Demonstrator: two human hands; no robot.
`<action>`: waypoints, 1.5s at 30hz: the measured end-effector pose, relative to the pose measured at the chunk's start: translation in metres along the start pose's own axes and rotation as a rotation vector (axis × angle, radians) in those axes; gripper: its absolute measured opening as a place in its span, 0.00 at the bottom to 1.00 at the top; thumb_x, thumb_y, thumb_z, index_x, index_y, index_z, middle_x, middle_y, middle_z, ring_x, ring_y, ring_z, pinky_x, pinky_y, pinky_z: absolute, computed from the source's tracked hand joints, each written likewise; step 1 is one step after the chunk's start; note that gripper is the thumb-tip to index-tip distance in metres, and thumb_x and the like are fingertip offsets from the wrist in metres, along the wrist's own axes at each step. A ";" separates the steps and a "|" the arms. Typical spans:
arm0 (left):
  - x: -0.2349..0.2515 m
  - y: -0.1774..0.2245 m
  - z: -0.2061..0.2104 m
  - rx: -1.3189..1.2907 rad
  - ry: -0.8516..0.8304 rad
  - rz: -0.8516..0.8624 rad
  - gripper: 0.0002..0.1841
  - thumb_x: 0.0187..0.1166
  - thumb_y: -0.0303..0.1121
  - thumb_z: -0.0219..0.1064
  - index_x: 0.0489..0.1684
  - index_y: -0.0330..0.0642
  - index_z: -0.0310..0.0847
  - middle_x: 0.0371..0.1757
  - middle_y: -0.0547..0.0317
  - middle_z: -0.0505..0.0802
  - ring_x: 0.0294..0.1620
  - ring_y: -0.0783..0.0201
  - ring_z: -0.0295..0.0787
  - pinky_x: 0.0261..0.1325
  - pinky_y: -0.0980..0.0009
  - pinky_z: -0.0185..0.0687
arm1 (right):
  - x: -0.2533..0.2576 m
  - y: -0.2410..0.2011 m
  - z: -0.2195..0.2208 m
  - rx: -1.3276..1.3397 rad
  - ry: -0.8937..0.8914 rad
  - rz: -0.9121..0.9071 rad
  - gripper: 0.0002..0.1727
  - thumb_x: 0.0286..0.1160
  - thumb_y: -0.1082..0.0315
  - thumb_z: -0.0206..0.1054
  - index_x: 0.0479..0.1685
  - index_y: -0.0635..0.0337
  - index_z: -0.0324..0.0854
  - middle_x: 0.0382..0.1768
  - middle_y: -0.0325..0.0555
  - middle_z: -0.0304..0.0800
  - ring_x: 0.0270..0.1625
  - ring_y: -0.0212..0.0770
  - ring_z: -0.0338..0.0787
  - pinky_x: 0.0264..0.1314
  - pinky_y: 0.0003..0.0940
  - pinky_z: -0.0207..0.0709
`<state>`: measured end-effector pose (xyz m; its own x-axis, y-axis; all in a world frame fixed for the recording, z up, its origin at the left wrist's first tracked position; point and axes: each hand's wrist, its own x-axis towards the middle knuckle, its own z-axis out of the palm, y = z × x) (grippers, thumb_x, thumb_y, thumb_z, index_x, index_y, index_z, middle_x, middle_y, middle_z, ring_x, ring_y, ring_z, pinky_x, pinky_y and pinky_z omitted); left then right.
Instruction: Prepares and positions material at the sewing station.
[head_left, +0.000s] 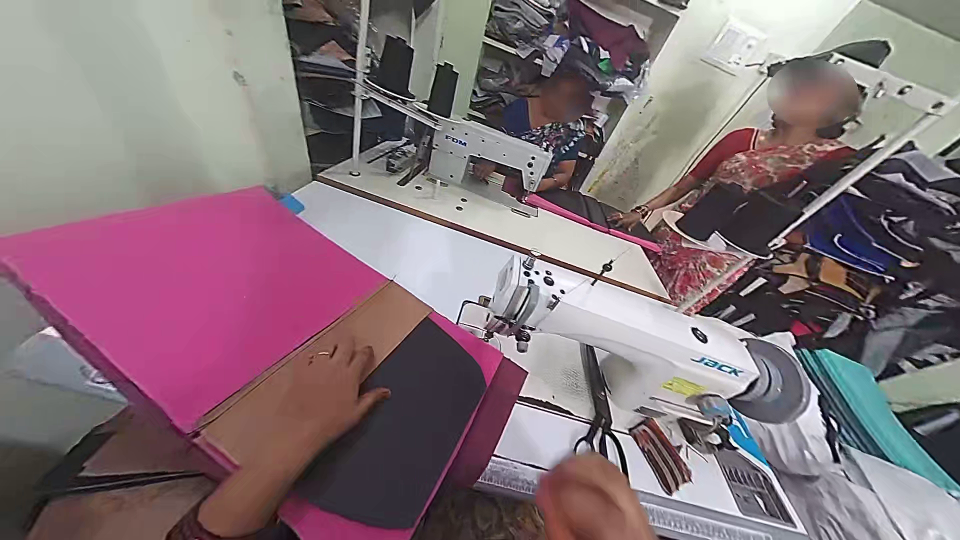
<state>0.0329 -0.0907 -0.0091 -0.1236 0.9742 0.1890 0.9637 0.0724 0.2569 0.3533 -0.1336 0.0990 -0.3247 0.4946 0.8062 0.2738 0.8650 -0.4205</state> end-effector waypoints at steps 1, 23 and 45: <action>-0.003 0.002 0.005 -0.003 0.082 0.035 0.29 0.73 0.51 0.73 0.57 0.29 0.88 0.59 0.21 0.87 0.62 0.20 0.84 0.59 0.26 0.77 | -0.009 0.023 0.021 0.041 -0.065 0.122 0.10 0.83 0.65 0.59 0.37 0.57 0.83 0.39 0.40 0.88 0.46 0.24 0.87 0.52 0.15 0.80; -0.002 -0.165 -0.090 0.015 -0.269 -0.669 0.18 0.91 0.35 0.55 0.61 0.27 0.82 0.60 0.26 0.89 0.67 0.28 0.85 0.65 0.30 0.75 | 0.002 0.101 0.142 -0.220 -0.554 0.865 0.31 0.76 0.48 0.72 0.65 0.68 0.83 0.62 0.63 0.86 0.57 0.57 0.90 0.62 0.55 0.82; 0.009 -0.180 -0.083 -0.042 -0.109 -0.583 0.16 0.81 0.29 0.70 0.54 0.19 0.84 0.66 0.15 0.81 0.74 0.19 0.72 0.72 0.23 0.61 | 0.018 0.139 0.154 -0.070 -0.435 0.956 0.14 0.73 0.64 0.75 0.39 0.69 0.87 0.36 0.54 0.87 0.38 0.46 0.85 0.48 0.46 0.78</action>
<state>-0.1610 -0.1131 0.0254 -0.6025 0.7928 -0.0922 0.7337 0.5956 0.3270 0.2457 0.0086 -0.0086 -0.2393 0.9681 -0.0738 0.6346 0.0984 -0.7666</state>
